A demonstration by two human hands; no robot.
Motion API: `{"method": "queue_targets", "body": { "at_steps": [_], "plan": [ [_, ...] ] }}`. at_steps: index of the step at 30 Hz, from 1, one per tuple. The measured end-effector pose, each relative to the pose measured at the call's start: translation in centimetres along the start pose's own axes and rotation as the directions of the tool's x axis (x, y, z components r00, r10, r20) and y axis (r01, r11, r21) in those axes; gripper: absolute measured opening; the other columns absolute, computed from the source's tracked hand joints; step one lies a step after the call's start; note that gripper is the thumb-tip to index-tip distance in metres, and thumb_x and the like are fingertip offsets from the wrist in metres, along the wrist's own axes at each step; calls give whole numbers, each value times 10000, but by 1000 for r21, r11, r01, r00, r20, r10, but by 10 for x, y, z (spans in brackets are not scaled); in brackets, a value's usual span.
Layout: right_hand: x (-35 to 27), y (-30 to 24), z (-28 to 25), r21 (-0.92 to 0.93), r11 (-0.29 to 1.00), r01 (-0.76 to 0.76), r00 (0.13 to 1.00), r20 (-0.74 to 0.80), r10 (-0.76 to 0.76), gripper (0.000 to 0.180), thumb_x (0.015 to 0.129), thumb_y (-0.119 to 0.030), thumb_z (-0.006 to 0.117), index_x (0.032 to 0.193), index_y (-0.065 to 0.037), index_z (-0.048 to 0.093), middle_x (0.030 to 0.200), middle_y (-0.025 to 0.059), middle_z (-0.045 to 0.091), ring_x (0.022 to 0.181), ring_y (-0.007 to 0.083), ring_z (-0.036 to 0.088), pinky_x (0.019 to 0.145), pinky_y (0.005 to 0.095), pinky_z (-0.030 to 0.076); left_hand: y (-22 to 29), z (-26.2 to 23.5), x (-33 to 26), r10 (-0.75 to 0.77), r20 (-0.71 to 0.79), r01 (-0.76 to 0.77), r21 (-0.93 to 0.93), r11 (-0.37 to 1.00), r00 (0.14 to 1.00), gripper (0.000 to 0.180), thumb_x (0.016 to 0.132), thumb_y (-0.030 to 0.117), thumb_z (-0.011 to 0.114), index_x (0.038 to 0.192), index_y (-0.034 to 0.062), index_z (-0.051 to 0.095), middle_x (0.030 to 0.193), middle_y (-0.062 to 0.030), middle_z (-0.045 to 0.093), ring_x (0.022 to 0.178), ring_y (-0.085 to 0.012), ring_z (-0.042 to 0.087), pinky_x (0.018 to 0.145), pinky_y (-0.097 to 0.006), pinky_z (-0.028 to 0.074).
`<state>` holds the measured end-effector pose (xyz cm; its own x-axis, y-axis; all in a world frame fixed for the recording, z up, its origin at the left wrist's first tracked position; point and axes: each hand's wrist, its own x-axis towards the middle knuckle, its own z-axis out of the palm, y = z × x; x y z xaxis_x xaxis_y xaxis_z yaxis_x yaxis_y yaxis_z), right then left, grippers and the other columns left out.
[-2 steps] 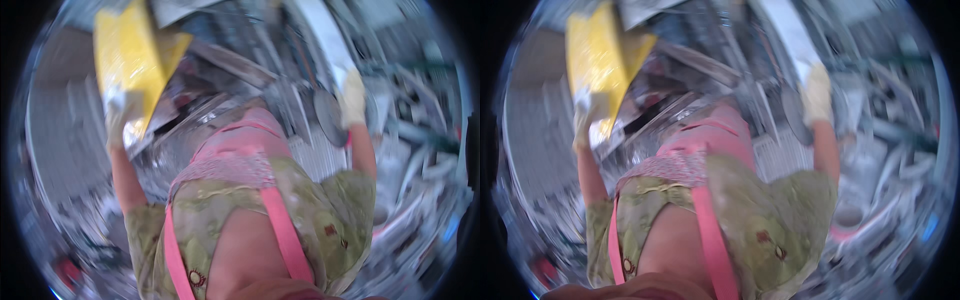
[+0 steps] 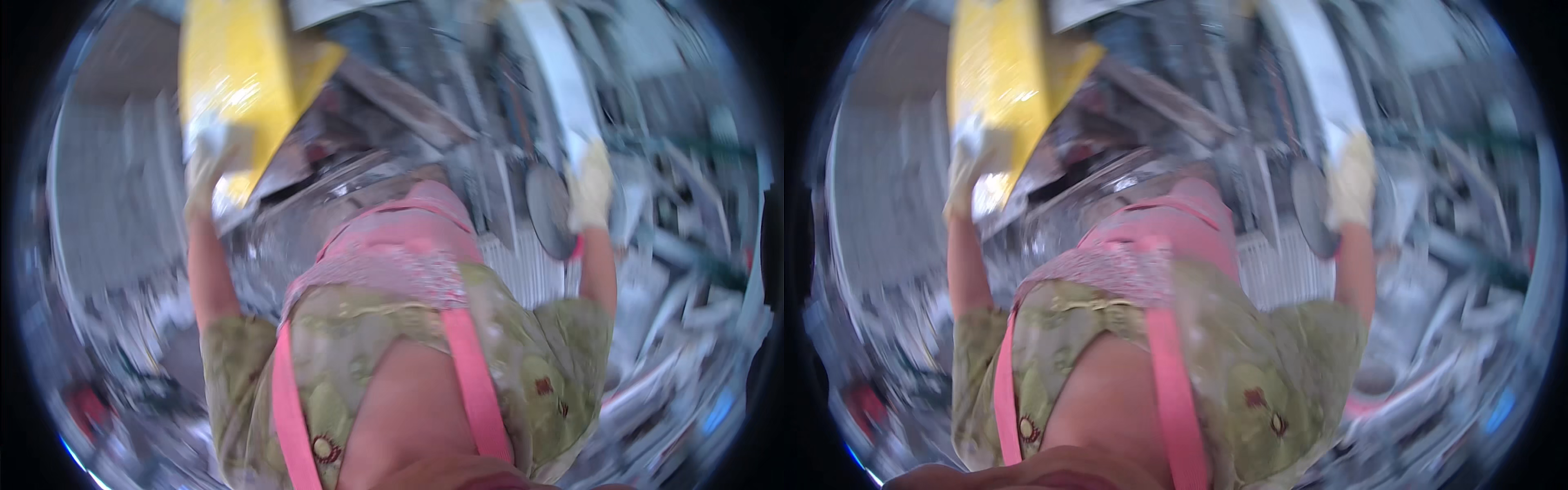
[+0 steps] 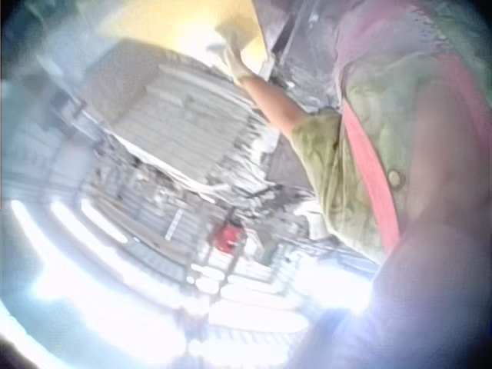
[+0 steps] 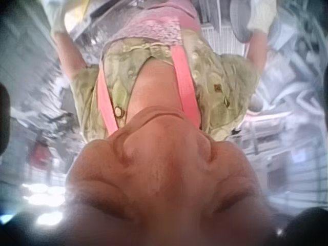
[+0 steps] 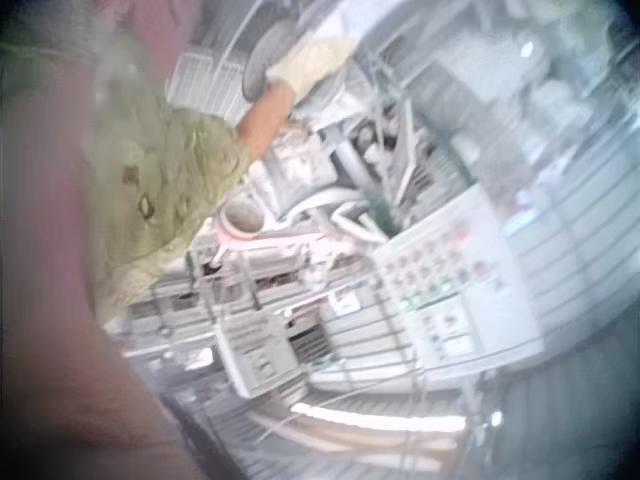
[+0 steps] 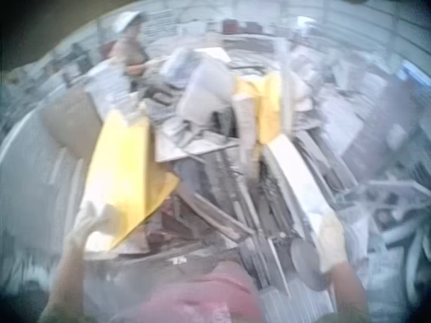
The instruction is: The person repeatedly picks up small white rectangular tiles, wipes them on a yellow board, and stacks them on a nearby rack. The person also places a white plastic basket on the rack and continues stacking tiles.
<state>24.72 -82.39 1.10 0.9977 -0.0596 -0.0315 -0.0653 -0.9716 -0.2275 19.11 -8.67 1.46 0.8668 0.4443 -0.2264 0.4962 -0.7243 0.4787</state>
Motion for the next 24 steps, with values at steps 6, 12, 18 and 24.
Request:
{"method": "queue_targets", "body": {
  "at_steps": [6,12,18,24],
  "plan": [
    [22,2,-21,247,942,-226,973,95,209,489,1010,-374,622,1354,-26,623,1107,166,737,979,289,720,854,432,552,23,14,-8,7,-128,28,267,963,992,876,704,566,803,1300,-27,558,1166,-263,699,1107,-399,676,939,-431,528],
    [15,-188,12,462,859,220,968,6,-251,508,1021,-161,583,1496,-11,481,1200,181,674,1067,251,684,870,364,576,67,-4,-34,-218,-235,242,78,967,947,819,722,538,785,1282,-27,590,1139,-269,714,1040,-393,709,879,-432,551],
    [-15,-452,104,998,65,5,895,25,-445,533,1012,-365,607,1329,62,598,1145,155,718,1082,222,702,976,401,530,55,-17,-27,-235,-112,214,-176,961,965,780,750,562,764,1215,-54,652,1188,-268,701,1081,-381,696,886,-409,537],
    [-39,-554,137,955,294,-23,963,100,-250,477,881,-452,750,931,21,705,749,83,684,703,189,661,679,355,522,55,-16,-36,-189,-120,164,-195,967,975,752,854,606,669,1225,-47,632,1187,-277,690,1111,-394,670,910,-414,517]
  ]
}}
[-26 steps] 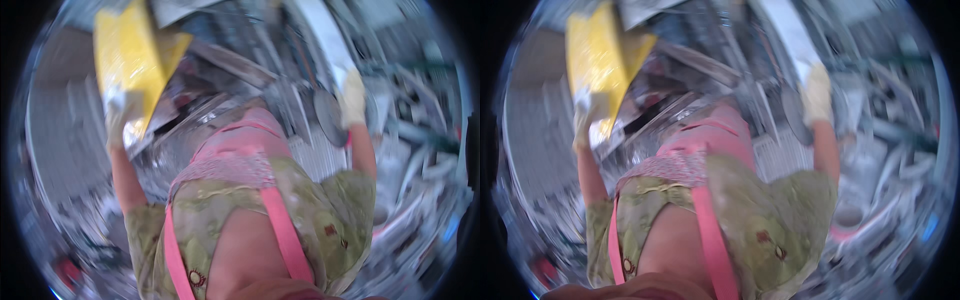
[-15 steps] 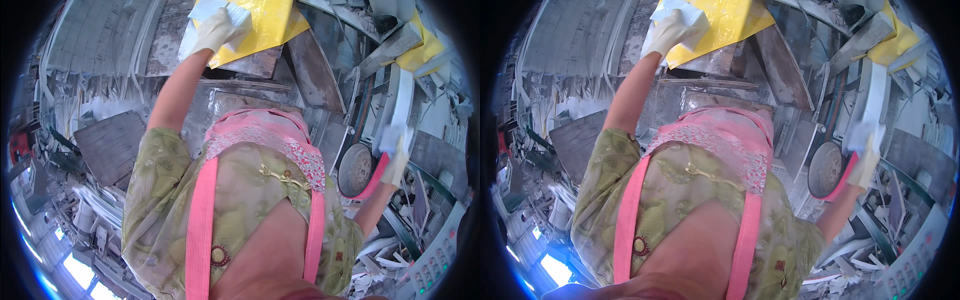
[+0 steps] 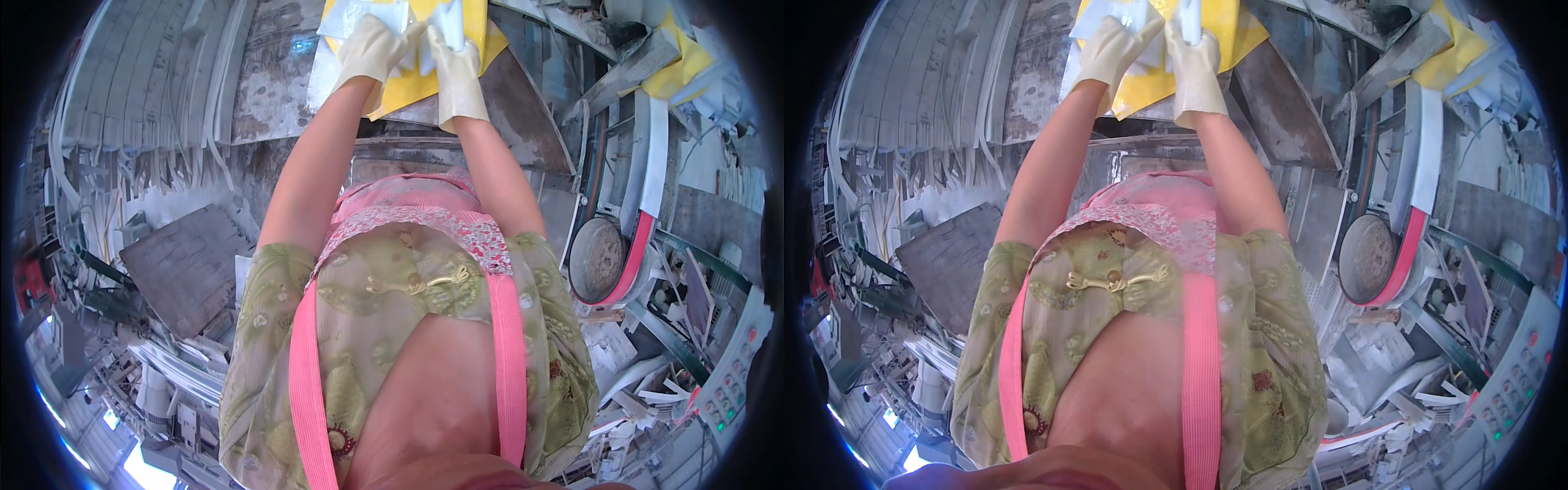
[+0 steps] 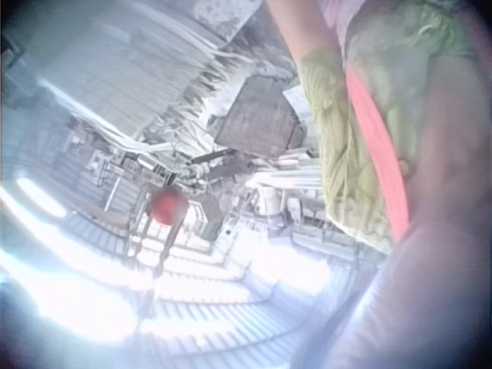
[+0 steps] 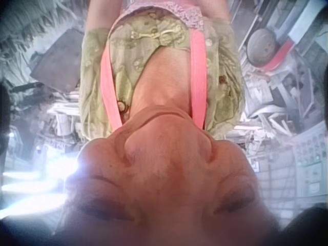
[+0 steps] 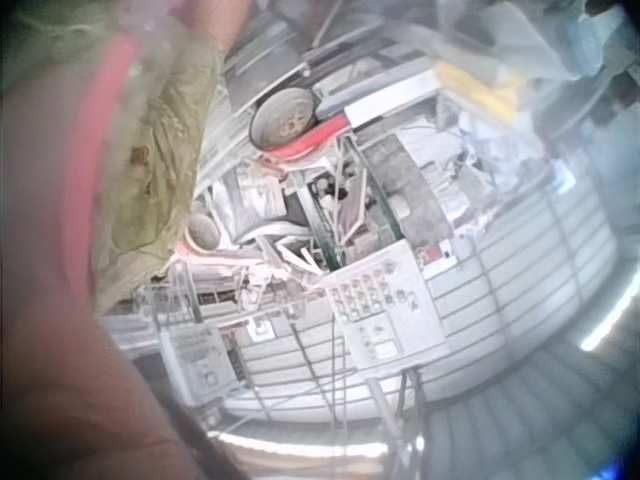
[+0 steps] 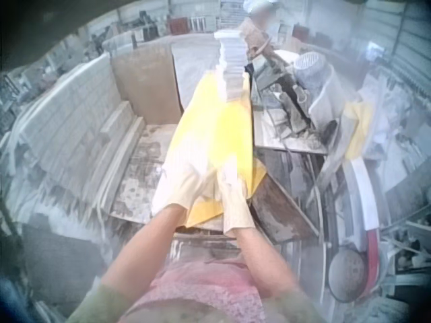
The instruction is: The person repeatedly picks up small white rectangular tiles, wipes them on a yellow board, and stacks them on a nearby rack. The person also places a white plastic basket on the rack and continues stacking tiles.
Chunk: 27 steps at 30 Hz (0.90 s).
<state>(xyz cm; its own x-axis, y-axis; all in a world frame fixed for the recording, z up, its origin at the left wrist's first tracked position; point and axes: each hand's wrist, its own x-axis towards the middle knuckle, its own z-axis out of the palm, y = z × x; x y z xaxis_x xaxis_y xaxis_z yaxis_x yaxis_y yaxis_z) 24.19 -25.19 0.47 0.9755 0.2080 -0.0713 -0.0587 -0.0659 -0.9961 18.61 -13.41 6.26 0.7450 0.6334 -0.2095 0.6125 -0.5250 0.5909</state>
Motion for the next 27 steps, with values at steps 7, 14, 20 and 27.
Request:
{"method": "queue_targets", "body": {
  "at_steps": [7,14,20,27],
  "plan": [
    [8,24,2,-274,928,253,919,368,-142,686,825,-525,780,1205,29,639,1006,149,743,915,243,727,798,358,553,-31,0,27,164,55,-162,-43,986,985,685,949,611,555,1290,19,606,1229,-297,664,1165,-436,633,1001,-456,477],
    [17,-18,-13,-812,493,312,800,505,325,1290,691,-677,802,1571,67,222,1290,240,656,1170,378,660,977,406,531,-24,12,31,368,-8,-353,270,896,930,966,801,588,773,1429,-73,453,1193,-304,673,1082,-432,674,902,-436,553],
    [43,4,-33,-546,621,562,745,660,-95,1406,570,-584,897,1588,59,173,1533,252,436,1452,362,385,1183,381,371,-14,31,20,105,-119,-118,-100,988,987,1243,668,558,891,1530,-108,292,1466,-316,495,1364,-387,512,1115,-398,438],
    [84,41,-11,-9,831,556,583,717,-383,1446,400,-420,1008,1581,-28,271,1482,211,510,1380,296,501,1163,380,411,-23,33,20,130,-138,-145,-106,984,982,1290,599,522,907,1545,-85,274,1465,-300,491,1370,-385,504,1133,-415,426]
  ]
}}
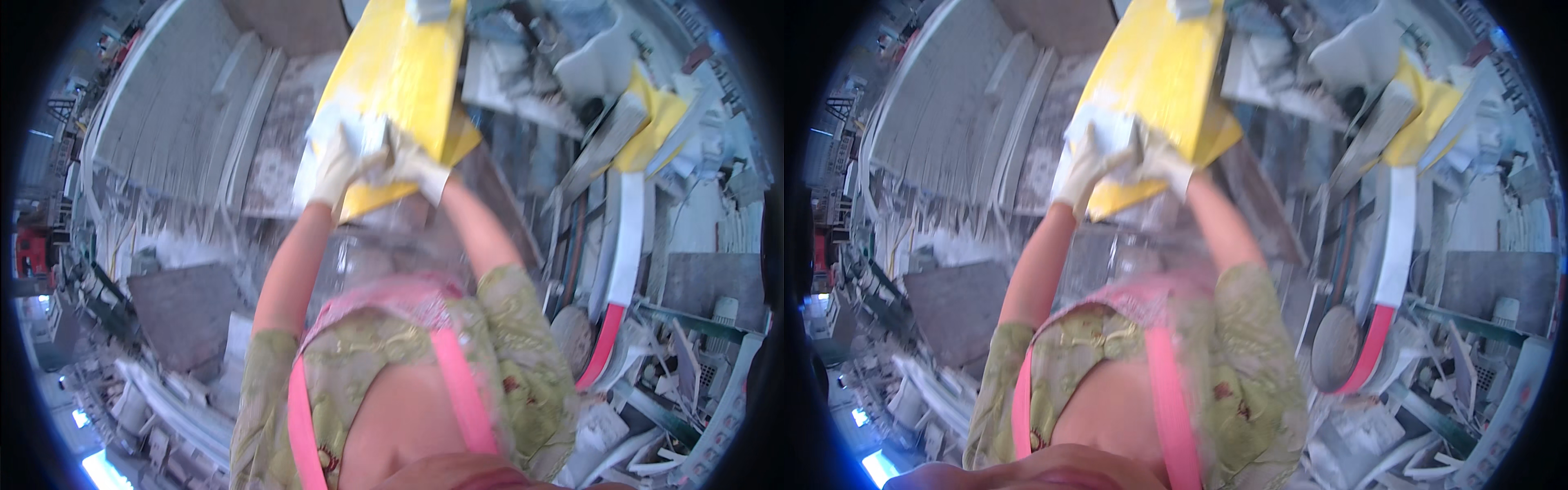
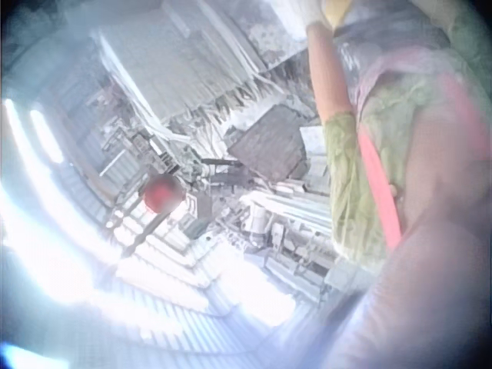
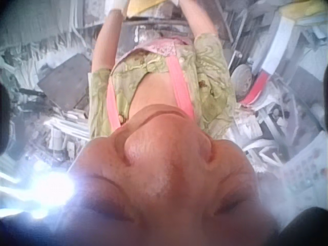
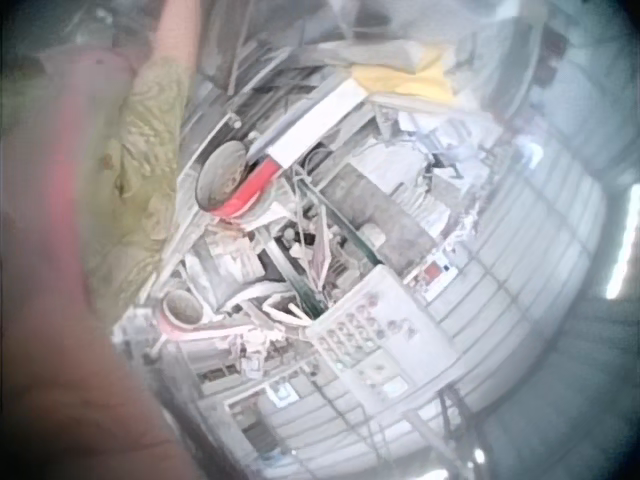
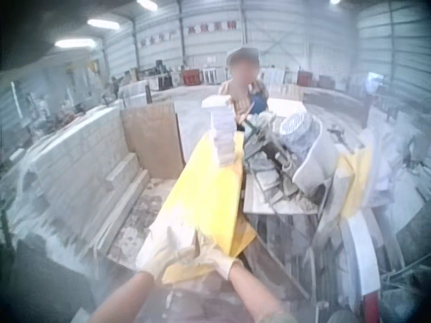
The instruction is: The person repeatedly picks up small white rectangular tiles, wipes them on a yellow board, and stacks them on a nearby rack. The person also places a white plastic basket on the rack and continues stacking tiles.
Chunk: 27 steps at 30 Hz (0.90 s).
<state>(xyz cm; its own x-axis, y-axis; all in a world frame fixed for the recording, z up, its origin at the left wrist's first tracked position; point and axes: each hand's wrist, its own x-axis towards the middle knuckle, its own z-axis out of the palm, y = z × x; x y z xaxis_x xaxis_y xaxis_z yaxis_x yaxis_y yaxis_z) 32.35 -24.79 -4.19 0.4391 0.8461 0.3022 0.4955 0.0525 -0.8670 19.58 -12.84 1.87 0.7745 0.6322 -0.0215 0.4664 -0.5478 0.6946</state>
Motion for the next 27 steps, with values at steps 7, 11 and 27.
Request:
{"method": "queue_targets", "body": {
  "at_steps": [7,11,27],
  "plan": [
    [-2,-1,-30,-21,981,-193,956,221,193,1155,674,-464,899,1584,-45,325,1520,190,486,1437,267,432,1212,352,312,3,3,2,-107,-8,108,35,994,994,1239,605,467,859,1533,-121,286,1442,-316,516,1336,-396,529,1108,-400,440],
    [16,-5,-45,509,833,-216,976,83,202,615,950,-327,700,1454,-20,525,1449,145,550,1379,218,468,1150,331,360,12,4,-4,-87,-57,93,116,989,995,1194,634,463,840,1522,-124,301,1399,-308,549,1298,-412,553,1080,-418,459],
    [24,-56,-28,579,686,-442,897,264,355,322,1011,-350,642,1155,-64,677,915,-35,645,873,61,562,778,253,470,40,18,-21,-10,-246,88,308,947,969,1057,681,461,771,1460,-131,372,1340,-268,578,1096,-402,644,960,-416,524]
  ]
}}
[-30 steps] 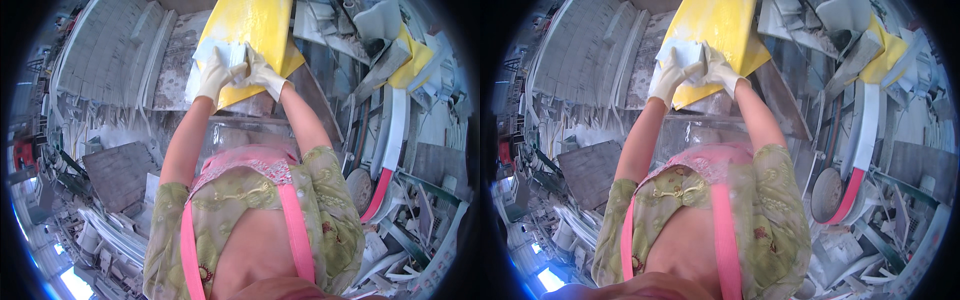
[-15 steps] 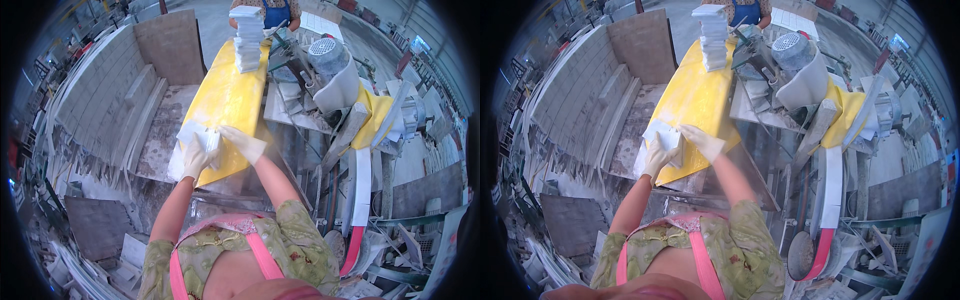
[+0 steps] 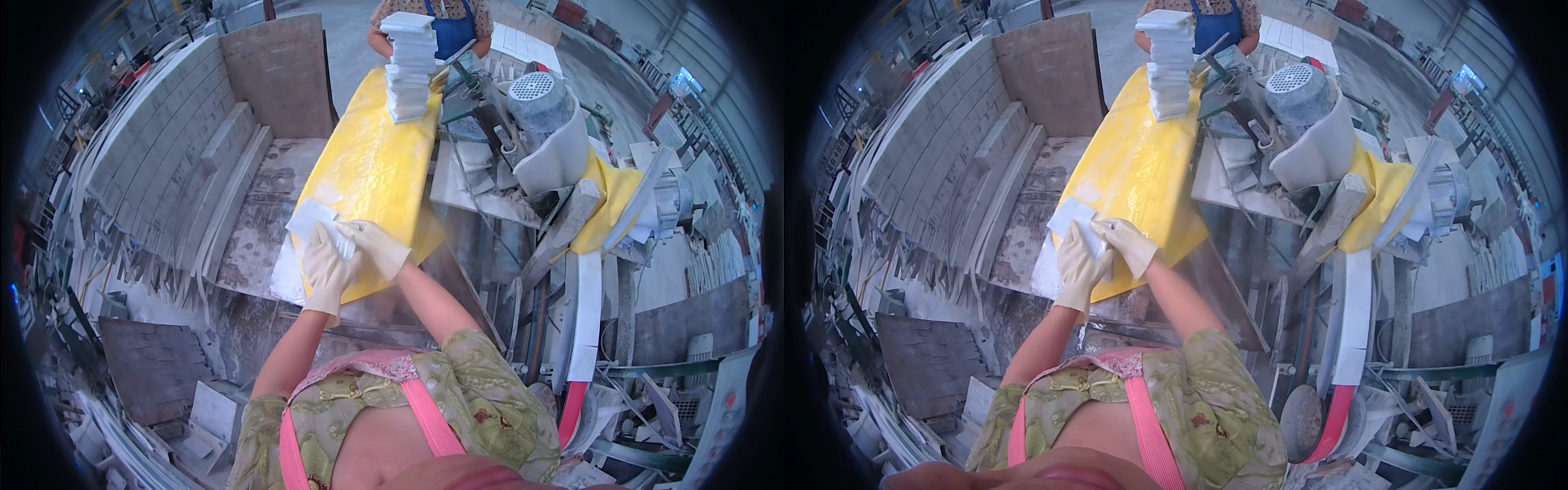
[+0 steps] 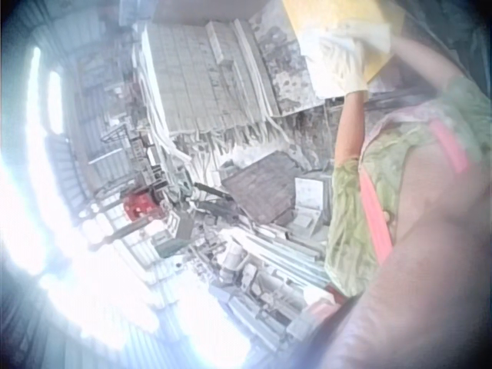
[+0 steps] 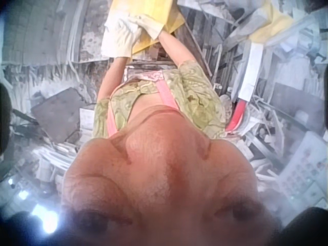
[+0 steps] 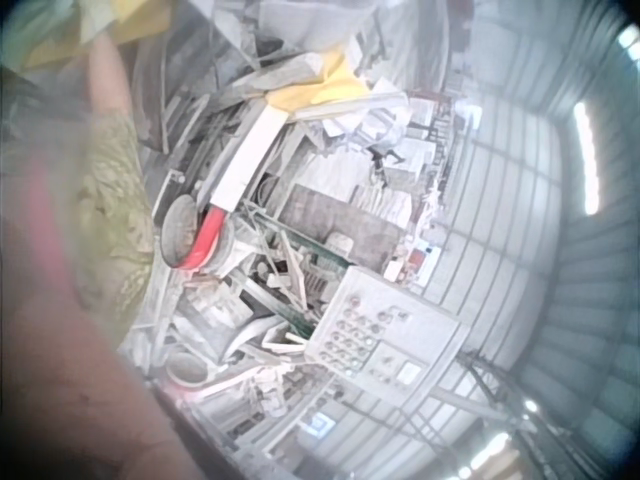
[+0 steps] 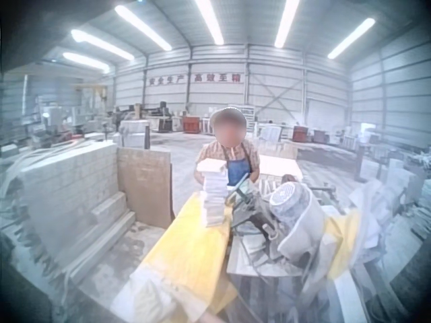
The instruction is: The person repeatedly picks up small white rectangular tiles, wipes them on a yellow board, and stacks them on a nearby rack. The person also places a white plastic basket on the rack and continues stacking tiles.
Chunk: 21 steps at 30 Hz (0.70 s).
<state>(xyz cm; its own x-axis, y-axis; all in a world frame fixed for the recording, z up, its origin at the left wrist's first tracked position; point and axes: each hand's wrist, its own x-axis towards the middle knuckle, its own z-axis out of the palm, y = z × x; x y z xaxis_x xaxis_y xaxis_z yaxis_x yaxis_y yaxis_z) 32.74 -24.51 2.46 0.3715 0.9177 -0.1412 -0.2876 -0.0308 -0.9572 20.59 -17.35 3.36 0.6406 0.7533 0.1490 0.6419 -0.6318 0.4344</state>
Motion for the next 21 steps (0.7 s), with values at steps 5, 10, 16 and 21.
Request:
{"method": "queue_targets", "body": {
  "at_steps": [5,10,16,21],
  "plan": [
    [5,12,2,-40,999,25,998,-63,-27,404,1026,-377,616,1234,-33,664,1077,-7,656,982,72,559,849,276,476,3,-1,-4,-40,4,40,-43,998,999,1093,656,390,802,1495,-129,332,1365,-276,563,1125,-402,628,950,-418,530],
    [10,41,-15,-36,995,95,986,-136,-99,446,1039,-360,576,1329,-24,619,1337,96,627,1202,240,581,1025,379,449,0,0,-6,-9,-22,9,2,1000,1000,1093,668,388,820,1498,-125,327,1377,-275,552,1108,-406,624,932,-425,534],
    [0,88,-40,-834,535,134,918,-98,-384,397,985,-278,548,1308,-62,631,1364,130,582,1312,363,481,1173,460,292,0,-2,-8,-25,38,25,21,999,999,1112,685,417,828,1504,-130,314,1353,-268,571,1088,-402,626,915,-427,535],
    [-5,98,-23,-998,-13,-63,801,-43,-597,367,872,-253,628,1201,-103,688,1270,120,589,1283,306,492,1118,485,307,0,-1,-6,1,11,-1,48,999,1000,1109,692,432,819,1505,-130,315,1335,-269,579,1086,-398,627,906,-423,538]
  ]
}}
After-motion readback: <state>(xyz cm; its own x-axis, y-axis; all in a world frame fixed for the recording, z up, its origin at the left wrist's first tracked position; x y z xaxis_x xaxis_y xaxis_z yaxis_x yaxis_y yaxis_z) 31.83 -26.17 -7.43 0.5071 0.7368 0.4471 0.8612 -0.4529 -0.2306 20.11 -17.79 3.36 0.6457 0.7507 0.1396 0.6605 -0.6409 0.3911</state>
